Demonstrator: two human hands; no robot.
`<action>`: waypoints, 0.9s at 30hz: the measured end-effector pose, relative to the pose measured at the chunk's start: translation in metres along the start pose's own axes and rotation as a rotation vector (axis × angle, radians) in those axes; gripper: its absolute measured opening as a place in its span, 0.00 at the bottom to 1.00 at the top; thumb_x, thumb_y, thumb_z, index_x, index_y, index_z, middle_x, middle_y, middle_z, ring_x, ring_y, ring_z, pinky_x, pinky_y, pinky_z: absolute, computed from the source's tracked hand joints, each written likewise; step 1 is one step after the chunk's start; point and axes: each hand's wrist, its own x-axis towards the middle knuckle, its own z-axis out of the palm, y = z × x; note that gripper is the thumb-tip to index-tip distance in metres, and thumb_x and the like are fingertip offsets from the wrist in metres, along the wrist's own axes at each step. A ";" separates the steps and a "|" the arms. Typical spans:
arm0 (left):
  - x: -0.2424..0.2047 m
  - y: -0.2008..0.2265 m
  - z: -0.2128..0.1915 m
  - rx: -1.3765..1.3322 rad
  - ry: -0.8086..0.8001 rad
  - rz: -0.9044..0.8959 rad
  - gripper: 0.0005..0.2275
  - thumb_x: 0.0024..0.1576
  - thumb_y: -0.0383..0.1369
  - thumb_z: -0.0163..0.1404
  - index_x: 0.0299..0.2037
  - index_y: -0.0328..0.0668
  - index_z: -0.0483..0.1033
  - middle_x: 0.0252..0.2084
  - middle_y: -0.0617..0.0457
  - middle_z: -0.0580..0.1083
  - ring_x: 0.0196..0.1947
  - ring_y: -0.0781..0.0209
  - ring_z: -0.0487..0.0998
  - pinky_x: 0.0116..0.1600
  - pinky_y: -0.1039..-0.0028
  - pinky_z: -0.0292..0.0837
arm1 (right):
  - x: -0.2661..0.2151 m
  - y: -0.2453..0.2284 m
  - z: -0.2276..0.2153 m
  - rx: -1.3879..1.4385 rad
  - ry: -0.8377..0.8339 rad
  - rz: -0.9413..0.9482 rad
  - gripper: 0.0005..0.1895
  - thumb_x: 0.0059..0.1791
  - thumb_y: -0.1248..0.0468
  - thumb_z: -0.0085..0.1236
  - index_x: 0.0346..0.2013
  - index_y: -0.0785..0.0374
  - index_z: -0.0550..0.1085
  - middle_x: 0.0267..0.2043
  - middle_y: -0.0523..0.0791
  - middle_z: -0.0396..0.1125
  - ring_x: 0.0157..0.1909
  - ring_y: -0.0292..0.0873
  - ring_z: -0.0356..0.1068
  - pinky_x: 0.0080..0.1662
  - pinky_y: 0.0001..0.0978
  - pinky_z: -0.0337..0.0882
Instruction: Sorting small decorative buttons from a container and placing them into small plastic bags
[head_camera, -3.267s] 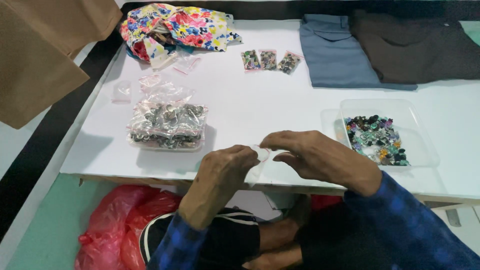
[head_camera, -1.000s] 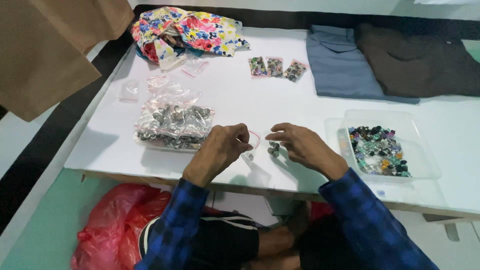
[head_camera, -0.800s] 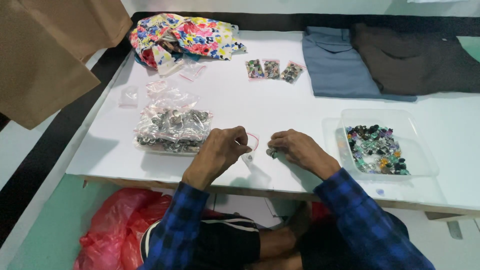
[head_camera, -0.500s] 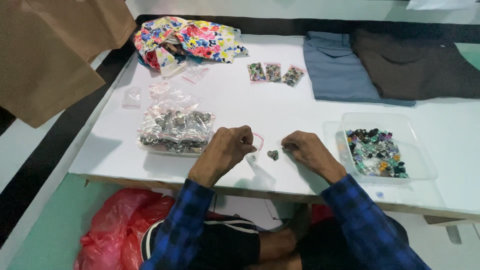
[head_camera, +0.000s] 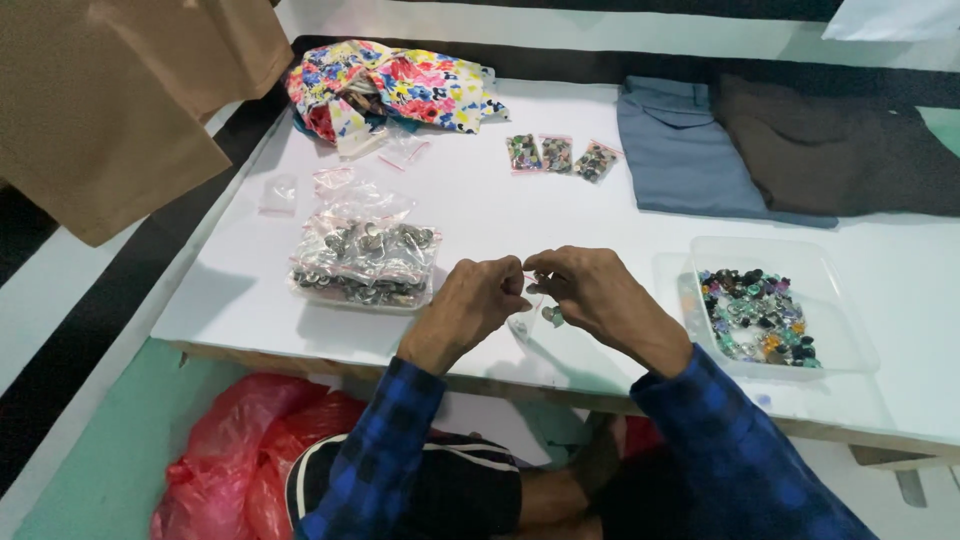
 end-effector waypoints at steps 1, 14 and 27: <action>-0.003 0.003 -0.002 -0.001 0.001 0.000 0.05 0.51 0.30 0.58 0.30 0.45 0.74 0.23 0.44 0.76 0.30 0.42 0.82 0.35 0.61 0.75 | -0.001 -0.003 0.000 -0.001 -0.001 0.000 0.10 0.50 0.71 0.57 0.44 0.61 0.78 0.40 0.51 0.77 0.43 0.52 0.79 0.43 0.38 0.81; -0.016 0.004 -0.023 0.033 0.039 -0.048 0.06 0.50 0.30 0.59 0.30 0.44 0.73 0.23 0.43 0.76 0.32 0.39 0.81 0.37 0.58 0.74 | -0.023 0.062 0.029 -0.115 -0.100 0.203 0.19 0.49 0.63 0.61 0.55 0.61 0.75 0.54 0.53 0.73 0.48 0.54 0.78 0.49 0.46 0.78; -0.006 0.007 -0.012 0.046 0.015 0.013 0.06 0.50 0.28 0.59 0.30 0.43 0.73 0.23 0.43 0.76 0.30 0.40 0.82 0.35 0.59 0.74 | -0.030 0.126 0.052 -0.103 -0.026 0.299 0.13 0.48 0.61 0.62 0.48 0.56 0.79 0.43 0.49 0.76 0.48 0.51 0.77 0.50 0.40 0.79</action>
